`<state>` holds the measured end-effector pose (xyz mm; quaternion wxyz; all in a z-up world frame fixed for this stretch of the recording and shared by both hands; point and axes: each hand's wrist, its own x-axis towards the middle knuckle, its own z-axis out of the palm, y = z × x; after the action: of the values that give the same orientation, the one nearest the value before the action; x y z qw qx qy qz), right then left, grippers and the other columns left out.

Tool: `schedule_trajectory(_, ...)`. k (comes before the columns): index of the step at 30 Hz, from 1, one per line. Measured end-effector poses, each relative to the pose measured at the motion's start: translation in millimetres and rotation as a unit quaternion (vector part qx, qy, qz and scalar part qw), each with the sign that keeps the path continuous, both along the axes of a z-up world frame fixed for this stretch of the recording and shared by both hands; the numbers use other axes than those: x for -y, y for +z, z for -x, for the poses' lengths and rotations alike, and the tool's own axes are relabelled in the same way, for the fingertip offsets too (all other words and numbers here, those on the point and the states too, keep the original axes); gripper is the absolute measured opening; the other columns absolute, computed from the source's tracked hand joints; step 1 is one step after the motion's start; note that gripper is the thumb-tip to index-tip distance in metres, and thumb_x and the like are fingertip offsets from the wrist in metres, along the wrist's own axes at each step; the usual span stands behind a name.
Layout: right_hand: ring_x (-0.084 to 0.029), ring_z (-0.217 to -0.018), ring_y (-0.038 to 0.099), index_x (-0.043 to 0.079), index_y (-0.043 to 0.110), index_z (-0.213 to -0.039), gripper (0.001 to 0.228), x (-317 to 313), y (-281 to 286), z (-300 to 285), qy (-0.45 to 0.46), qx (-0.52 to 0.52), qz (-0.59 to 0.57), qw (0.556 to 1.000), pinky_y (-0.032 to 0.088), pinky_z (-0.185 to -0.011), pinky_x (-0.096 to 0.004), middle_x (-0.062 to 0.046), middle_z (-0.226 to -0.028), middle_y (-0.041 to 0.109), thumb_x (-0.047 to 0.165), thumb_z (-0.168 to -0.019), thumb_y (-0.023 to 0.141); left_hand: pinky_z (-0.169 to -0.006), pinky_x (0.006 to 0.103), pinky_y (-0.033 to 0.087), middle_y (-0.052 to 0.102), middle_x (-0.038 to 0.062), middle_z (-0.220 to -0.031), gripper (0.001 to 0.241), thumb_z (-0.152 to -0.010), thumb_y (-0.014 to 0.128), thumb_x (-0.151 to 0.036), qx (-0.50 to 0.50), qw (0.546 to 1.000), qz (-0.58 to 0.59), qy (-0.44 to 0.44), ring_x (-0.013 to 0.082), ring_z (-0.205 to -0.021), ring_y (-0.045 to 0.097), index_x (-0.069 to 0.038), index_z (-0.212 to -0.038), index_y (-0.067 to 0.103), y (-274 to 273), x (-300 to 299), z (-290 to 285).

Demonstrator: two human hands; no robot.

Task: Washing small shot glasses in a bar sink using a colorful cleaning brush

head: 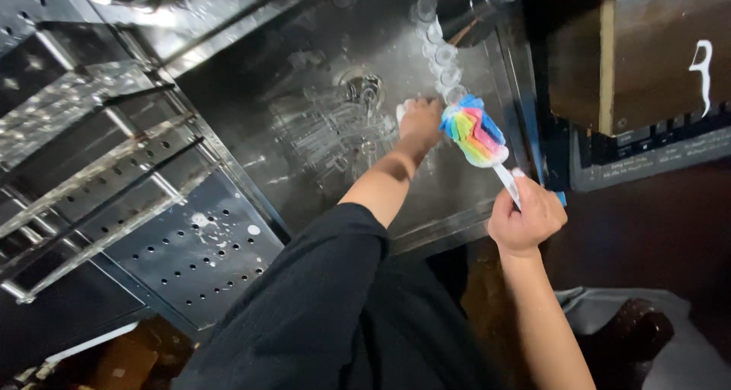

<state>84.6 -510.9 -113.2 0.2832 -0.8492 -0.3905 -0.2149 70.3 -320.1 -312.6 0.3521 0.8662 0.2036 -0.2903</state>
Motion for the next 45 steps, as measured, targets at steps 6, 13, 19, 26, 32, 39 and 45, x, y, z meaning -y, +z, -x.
schedule_trajectory(6, -0.033, -0.061, 0.067, -0.006, 0.078, -0.098, 0.015, -10, 7, 0, -0.004, 0.0, -0.014, 1.0, 0.048, -0.056, -0.039, -0.015, -0.084, 0.077, -0.013, -0.087, 0.071, -0.096, 0.053, 0.052, 0.068, 0.021, -0.102, 0.013, -0.1, 0.044, -0.017, -0.007, 0.996, 0.015, 0.084, 0.0449, -0.11, 0.059, -0.011, -0.112, 0.047, -1, 2, 4)
schedule_trajectory(13, -0.033, -0.064, 0.067, -0.005, 0.076, -0.101, 0.01, -7, 11, -1, 0.001, 0.017, -0.011, 1.0, 0.048, -0.057, -0.038, -0.014, -0.088, 0.076, -0.006, -0.094, 0.069, -0.096, 0.0572, 0.055, 0.065, 0.024, -0.109, 0.036, -0.08, 0.08, -0.017, 0.091, 0.966, 0.133, 0.204, 0.0494, -0.112, 0.064, -0.008, -0.108, 0.059, 75, -10, 32)
schedule_trajectory(19, -0.032, -0.067, 0.069, -0.001, 0.078, -0.103, 0.009, -10, 20, 6, -0.019, 0.04, 0.0, 0.999, 0.05, -0.061, -0.037, -0.011, -0.089, 0.076, 0.0, -0.098, 0.071, -0.092, 0.0403, 0.058, 0.068, 0.013, -0.101, 0.036, -0.072, 0.086, -0.022, 0.166, 0.899, 0.296, 0.278, 0.0301, -0.094, 0.072, -0.019, -0.105, 0.071, 179, -86, 70)
schedule_trajectory(26, -0.033, -0.075, 0.073, 0.014, 0.075, -0.12, 0.019, -6, 36, 58, -0.024, -0.105, 0.101, 0.989, 0.056, -0.069, -0.045, -0.005, -0.083, 0.078, 0.025, -0.108, 0.066, -0.086, 0.0449, 0.063, 0.073, 0.017, -0.114, 0.062, -0.097, 0.071, -0.017, 0.201, 0.479, 0.642, 0.564, 0.0225, -0.083, 0.075, -0.026, -0.152, 0.043, 213, -104, 81)
schedule_trajectory(32, -0.026, -0.076, 0.074, 0.024, 0.076, -0.122, 0.026, -21, 61, 120, -0.023, -0.259, 0.13, 0.957, 0.059, -0.069, -0.044, 0.002, -0.069, 0.074, 0.037, -0.102, 0.066, -0.057, 0.0302, 0.056, 0.068, 0.011, -0.09, 0.046, -0.104, 0.059, -0.032, 0.302, 0.459, 0.52, 0.654, 0.0207, -0.067, 0.067, -0.028, -0.146, 0.042, 227, -129, 54)
schedule_trajectory(39, -0.029, -0.061, 0.071, 0.015, 0.073, -0.124, 0.026, -110, 103, 133, 0.035, -0.082, 0.201, 0.976, 0.059, -0.056, -0.043, -0.006, -0.073, 0.07, 0.028, -0.108, 0.059, -0.055, 0.0351, 0.066, 0.067, 0.012, -0.091, 0.05, -0.098, 0.065, -0.022, 0.341, 0.595, 0.344, 0.641, 0.0222, -0.067, 0.073, -0.02, -0.142, 0.041, 222, -135, 88)
schedule_trajectory(45, -0.02, -0.085, 0.075, 0.03, 0.076, -0.119, 0.027, -171, 91, 113, 0.048, -0.456, 0.223, 0.86, 0.057, -0.076, -0.036, 0.009, -0.075, 0.076, 0.032, -0.101, 0.057, -0.044, 0.0386, 0.058, 0.066, 0.01, -0.078, 0.056, -0.093, 0.064, -0.014, 0.301, 0.593, 0.33, 0.669, 0.0205, -0.061, 0.069, -0.027, -0.141, 0.039, 192, -147, 116)
